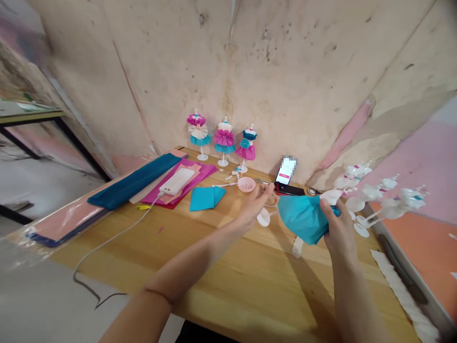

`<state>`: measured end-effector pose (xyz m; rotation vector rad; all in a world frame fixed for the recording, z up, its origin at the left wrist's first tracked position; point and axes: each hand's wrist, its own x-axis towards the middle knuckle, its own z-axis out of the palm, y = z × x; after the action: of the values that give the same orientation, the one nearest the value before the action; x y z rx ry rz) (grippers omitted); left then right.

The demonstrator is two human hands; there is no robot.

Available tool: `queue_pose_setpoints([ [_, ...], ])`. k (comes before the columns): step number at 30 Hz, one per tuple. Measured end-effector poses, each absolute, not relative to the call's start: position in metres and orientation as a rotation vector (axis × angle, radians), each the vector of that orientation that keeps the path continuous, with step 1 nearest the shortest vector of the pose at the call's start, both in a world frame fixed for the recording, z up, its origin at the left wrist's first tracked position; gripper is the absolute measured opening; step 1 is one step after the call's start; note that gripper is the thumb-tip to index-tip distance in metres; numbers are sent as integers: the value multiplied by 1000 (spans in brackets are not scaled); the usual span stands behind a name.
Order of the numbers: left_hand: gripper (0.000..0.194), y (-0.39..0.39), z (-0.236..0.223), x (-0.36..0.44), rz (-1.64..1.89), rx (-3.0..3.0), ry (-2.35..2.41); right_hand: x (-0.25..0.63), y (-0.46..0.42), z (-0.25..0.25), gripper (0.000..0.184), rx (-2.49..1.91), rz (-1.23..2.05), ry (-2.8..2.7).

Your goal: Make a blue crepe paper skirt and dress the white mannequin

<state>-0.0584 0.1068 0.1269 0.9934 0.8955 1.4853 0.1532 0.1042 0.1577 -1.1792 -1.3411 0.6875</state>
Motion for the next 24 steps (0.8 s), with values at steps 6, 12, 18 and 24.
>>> queue_pose_setpoints([
  [6,57,113,106,-45,936,775,660,164,109,160,44,-1261,466,-1376],
  [12,36,114,97,-36,942,468,564,153,102,158,42,-1373,375,-1524],
  [18,36,117,97,-39,1064,483,625,149,98,160,43,-1369,355,-1515],
  [24,48,111,98,-32,922,443,492,152,101,158,44,-1380,345,-1497],
])
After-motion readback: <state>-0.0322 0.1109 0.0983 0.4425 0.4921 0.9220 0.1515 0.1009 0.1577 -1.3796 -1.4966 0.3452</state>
